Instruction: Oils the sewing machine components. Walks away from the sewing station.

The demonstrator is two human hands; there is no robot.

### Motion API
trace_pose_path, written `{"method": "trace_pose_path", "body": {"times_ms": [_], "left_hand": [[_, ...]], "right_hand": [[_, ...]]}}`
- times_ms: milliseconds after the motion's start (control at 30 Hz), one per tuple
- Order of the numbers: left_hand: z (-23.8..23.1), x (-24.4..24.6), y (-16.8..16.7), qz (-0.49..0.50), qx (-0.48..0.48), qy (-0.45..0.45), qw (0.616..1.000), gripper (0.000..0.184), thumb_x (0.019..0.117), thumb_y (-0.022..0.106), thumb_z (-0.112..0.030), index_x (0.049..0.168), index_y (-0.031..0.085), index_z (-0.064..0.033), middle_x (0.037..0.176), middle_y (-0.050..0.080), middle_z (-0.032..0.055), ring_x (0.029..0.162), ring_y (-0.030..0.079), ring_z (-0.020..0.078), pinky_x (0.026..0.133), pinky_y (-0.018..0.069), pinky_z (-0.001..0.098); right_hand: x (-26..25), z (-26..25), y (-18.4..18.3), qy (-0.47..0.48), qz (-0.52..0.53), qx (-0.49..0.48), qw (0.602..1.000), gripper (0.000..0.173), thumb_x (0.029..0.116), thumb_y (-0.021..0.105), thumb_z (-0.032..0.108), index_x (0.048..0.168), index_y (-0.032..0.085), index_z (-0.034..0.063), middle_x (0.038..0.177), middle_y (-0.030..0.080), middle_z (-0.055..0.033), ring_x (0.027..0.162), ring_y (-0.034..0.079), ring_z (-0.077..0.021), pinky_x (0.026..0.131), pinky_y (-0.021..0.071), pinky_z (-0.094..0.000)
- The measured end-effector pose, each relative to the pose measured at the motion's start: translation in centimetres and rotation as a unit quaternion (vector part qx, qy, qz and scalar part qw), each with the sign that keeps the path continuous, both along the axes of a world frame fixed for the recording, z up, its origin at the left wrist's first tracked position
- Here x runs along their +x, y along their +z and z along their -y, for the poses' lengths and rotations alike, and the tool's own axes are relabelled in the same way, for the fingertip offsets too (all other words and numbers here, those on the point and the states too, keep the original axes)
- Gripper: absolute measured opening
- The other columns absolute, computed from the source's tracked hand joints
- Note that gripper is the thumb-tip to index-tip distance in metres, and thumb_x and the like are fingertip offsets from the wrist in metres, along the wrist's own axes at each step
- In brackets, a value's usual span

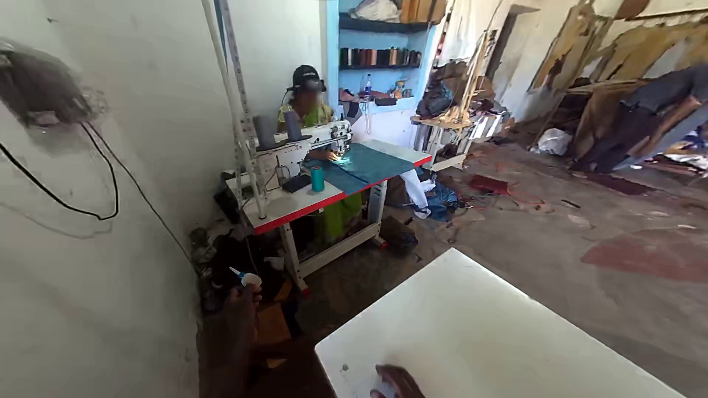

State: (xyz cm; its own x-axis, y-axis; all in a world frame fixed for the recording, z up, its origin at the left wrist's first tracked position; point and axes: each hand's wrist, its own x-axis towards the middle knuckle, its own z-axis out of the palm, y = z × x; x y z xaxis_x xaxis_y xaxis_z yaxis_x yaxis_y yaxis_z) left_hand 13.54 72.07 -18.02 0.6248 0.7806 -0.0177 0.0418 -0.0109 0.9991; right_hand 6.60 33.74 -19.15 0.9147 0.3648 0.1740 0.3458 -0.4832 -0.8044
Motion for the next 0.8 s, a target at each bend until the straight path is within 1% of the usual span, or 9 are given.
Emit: {"method": "trace_pose_path", "body": {"times_ms": [33, 100, 233, 333, 433, 500, 567, 633, 800], "left_hand": [[-0.1, 0.4, 0.2, 0.003, 0.008, -0.007, 1.000, 0.036, 0.1066, 0.054, -0.029, 0.124, 0.058, 0.0018, 0.105, 0.071, 0.0130, 0.088, 0.069, 0.0204, 0.078, 0.0584, 0.0377], [0.8, 1.1, 1.0, 0.017, 0.031, -0.050, 0.998, 0.037, 0.1065, 0.053, -0.028, 0.126, 0.057, 0.0029, 0.107, 0.071, 0.0141, 0.090, 0.070, 0.0220, 0.079, 0.0594, 0.0389], [5.1, 3.0, 0.9, 0.072, 0.014, -0.112, 0.991, 0.028, 0.1043, 0.054, -0.019, 0.118, 0.060, 0.0050, 0.100, 0.071, 0.0151, 0.085, 0.070, 0.0243, 0.076, 0.0606, 0.0388], [7.7, 3.5, -0.3, 0.077, -0.004, -0.116, 0.990, 0.033, 0.1039, 0.052, -0.019, 0.124, 0.058, 0.0060, 0.101, 0.071, 0.0150, 0.086, 0.071, 0.0239, 0.076, 0.0615, 0.0388], [11.4, 2.8, -0.4, 0.071, -0.014, -0.138, 0.988, 0.030, 0.1018, 0.049, -0.017, 0.119, 0.057, 0.0067, 0.098, 0.072, 0.0137, 0.082, 0.072, 0.0216, 0.073, 0.0623, 0.0368], [14.0, 2.3, -0.4, 0.068, -0.018, -0.189, 0.979, 0.029, 0.1029, 0.050, -0.014, 0.121, 0.054, 0.0085, 0.100, 0.070, 0.0131, 0.083, 0.072, 0.0191, 0.075, 0.0629, 0.0365], [15.9, 2.3, -1.0, 0.063, 0.002, -0.213, 0.975, 0.024, 0.1016, 0.052, -0.009, 0.118, 0.055, 0.0087, 0.098, 0.069, 0.0121, 0.083, 0.071, 0.0175, 0.076, 0.0620, 0.0358], [16.3, 2.4, -1.4, 0.041, 0.058, -0.232, 0.970, 0.027, 0.1016, 0.055, -0.010, 0.121, 0.056, 0.0092, 0.099, 0.069, 0.0118, 0.086, 0.070, 0.0160, 0.079, 0.0611, 0.0357], [16.4, 2.1, -1.7, -0.075, 0.126, -0.276, 0.950, 0.034, 0.1054, 0.052, -0.014, 0.130, 0.051, 0.0100, 0.102, 0.072, 0.0147, 0.086, 0.074, 0.0187, 0.080, 0.0638, 0.0401]], "right_hand": [[2.3, -0.5, -0.7, 0.014, 0.029, -0.024, 0.999, 0.043, 0.0989, 0.065, 0.033, 0.129, 0.068, 0.0031, 0.131, 0.065, -0.0167, 0.120, 0.063, -0.0311, 0.101, 0.0516, -0.0515], [6.4, -1.3, -1.7, 0.017, 0.069, -0.030, 0.997, 0.042, 0.0984, 0.066, 0.035, 0.128, 0.069, 0.0055, 0.135, 0.065, -0.0139, 0.123, 0.062, -0.0294, 0.103, 0.0512, -0.0500], [9.5, -2.6, -1.9, -0.038, 0.041, 0.020, 0.998, 0.029, 0.0995, 0.064, 0.030, 0.118, 0.073, 0.0087, 0.111, 0.073, -0.0051, 0.095, 0.070, -0.0157, 0.081, 0.0606, -0.0376], [10.0, -3.5, -0.9, -0.089, 0.007, -0.002, 0.996, 0.026, 0.0991, 0.064, 0.032, 0.107, 0.077, 0.0109, 0.096, 0.074, -0.0022, 0.082, 0.071, -0.0158, 0.074, 0.0604, -0.0423], [12.5, -4.5, -0.2, -0.138, -0.003, -0.038, 0.990, 0.039, 0.0986, 0.060, 0.048, 0.093, 0.078, 0.0129, 0.078, 0.073, -0.0020, 0.068, 0.069, -0.0196, 0.065, 0.0566, -0.0505], [14.6, -4.9, -0.7, -0.164, -0.009, 0.019, 0.986, 0.044, 0.0986, 0.058, 0.052, 0.092, 0.076, 0.0130, 0.074, 0.071, 0.0000, 0.064, 0.068, -0.0178, 0.062, 0.0575, -0.0480], [15.3, -5.0, -1.1, -0.172, -0.008, 0.118, 0.978, 0.036, 0.1000, 0.059, 0.044, 0.095, 0.074, 0.0124, 0.072, 0.070, 0.0034, 0.058, 0.065, -0.0117, 0.053, 0.0575, -0.0362], [15.0, -5.0, -0.8, -0.152, -0.004, 0.202, 0.968, 0.028, 0.1012, 0.061, 0.031, 0.095, 0.074, 0.0068, 0.069, 0.068, 0.0016, 0.054, 0.062, -0.0099, 0.050, 0.0537, -0.0305], [13.2, -5.3, 0.6, -0.150, -0.080, 0.345, 0.923, 0.019, 0.1017, 0.056, 0.009, 0.103, 0.071, -0.0022, 0.073, 0.069, -0.0009, 0.059, 0.063, -0.0072, 0.055, 0.0544, -0.0241]]}}
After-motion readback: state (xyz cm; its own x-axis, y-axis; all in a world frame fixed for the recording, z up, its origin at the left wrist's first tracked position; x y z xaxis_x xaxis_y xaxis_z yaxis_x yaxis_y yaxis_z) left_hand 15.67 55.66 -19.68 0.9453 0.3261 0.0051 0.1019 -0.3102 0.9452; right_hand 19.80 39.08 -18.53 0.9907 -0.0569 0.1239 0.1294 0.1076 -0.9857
